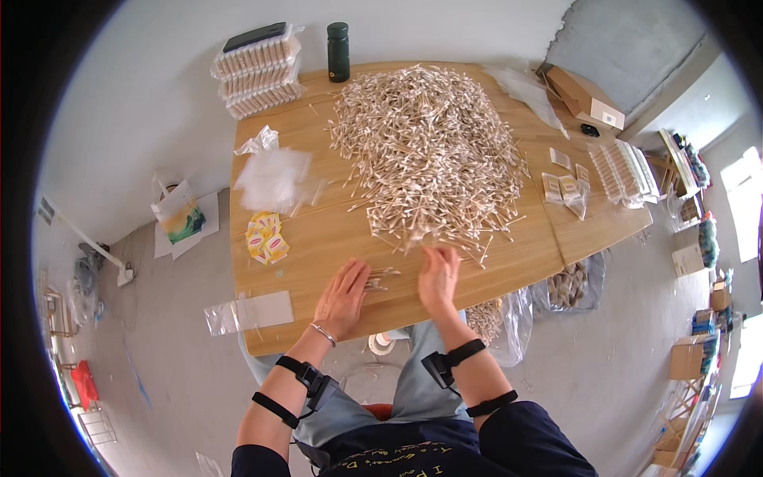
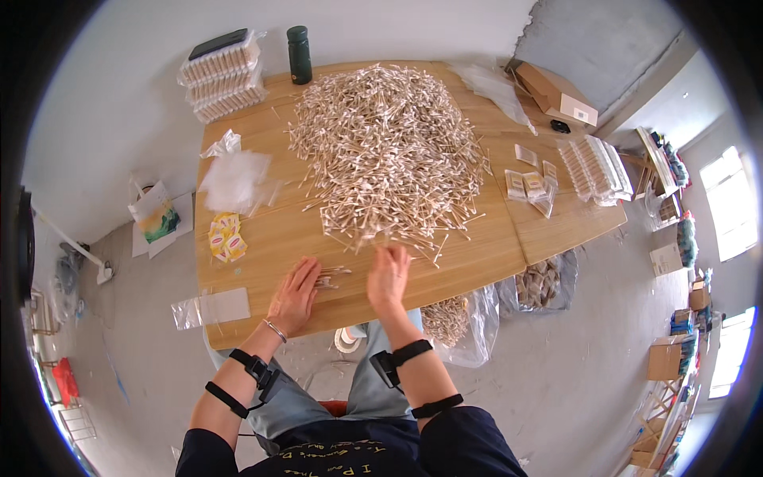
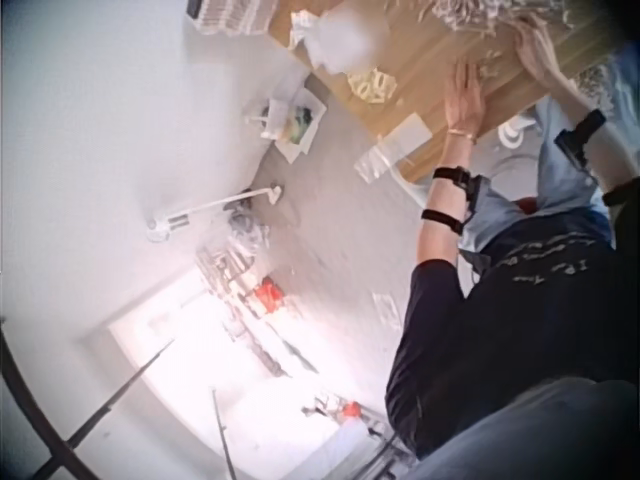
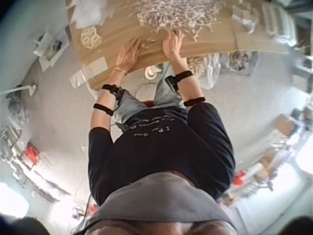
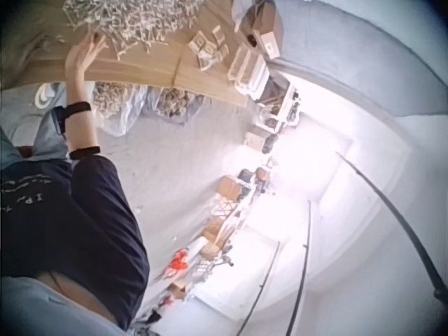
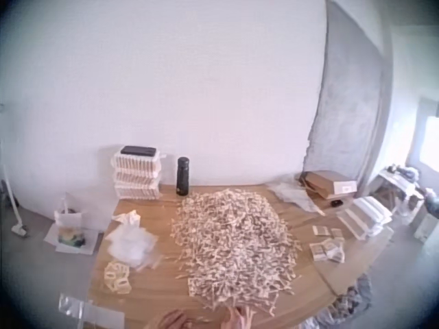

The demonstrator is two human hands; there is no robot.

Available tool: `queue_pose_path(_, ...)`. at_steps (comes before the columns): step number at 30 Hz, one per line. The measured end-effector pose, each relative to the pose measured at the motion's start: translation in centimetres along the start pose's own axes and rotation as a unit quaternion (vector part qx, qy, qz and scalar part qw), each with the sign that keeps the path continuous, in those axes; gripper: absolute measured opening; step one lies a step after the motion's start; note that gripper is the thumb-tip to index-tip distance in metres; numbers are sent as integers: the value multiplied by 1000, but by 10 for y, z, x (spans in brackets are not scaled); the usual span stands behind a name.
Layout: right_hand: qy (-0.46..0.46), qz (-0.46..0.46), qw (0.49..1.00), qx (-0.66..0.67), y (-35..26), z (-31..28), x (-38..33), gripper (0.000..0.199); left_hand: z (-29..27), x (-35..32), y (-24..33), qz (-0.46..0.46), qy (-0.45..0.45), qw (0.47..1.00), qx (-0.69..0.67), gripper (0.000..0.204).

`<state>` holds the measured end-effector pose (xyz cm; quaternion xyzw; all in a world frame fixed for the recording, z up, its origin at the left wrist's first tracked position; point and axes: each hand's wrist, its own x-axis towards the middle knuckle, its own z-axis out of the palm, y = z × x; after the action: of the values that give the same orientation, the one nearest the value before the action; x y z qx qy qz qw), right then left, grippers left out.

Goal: Packaging a counted number of cotton swabs into small plastic bags.

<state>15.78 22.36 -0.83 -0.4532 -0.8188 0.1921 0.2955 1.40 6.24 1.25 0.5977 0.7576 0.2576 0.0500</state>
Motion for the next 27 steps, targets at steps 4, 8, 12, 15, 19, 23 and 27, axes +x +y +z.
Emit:
queue_pose_path(4,-12,-41,998,37,-30,21,-3,25,5,2,2,16,-12,1000,-21,46)
queue_pose_path(8,-35,-129,985,105,-43,34,2,21,3,8,2,17,11,999,-32,39)
queue_pose_path(12,-160,-192,954,168,-47,33,3,32,4,5,0,20,55,995,-75,35)
queue_pose_path(15,-108,-203,965,124,-43,26,11,31,5,-3,1,-17,72,997,-33,42)
queue_pose_path(19,-110,-155,978,85,-49,19,11,26,-2,1,1,-118,100,986,-68,59)
queue_pose_path(23,-119,-198,968,97,-56,28,5,24,8,7,-23,-175,218,959,-42,69)
queue_pose_path(27,-124,-175,973,83,-62,24,15,18,-4,37,-27,-234,187,954,33,74)
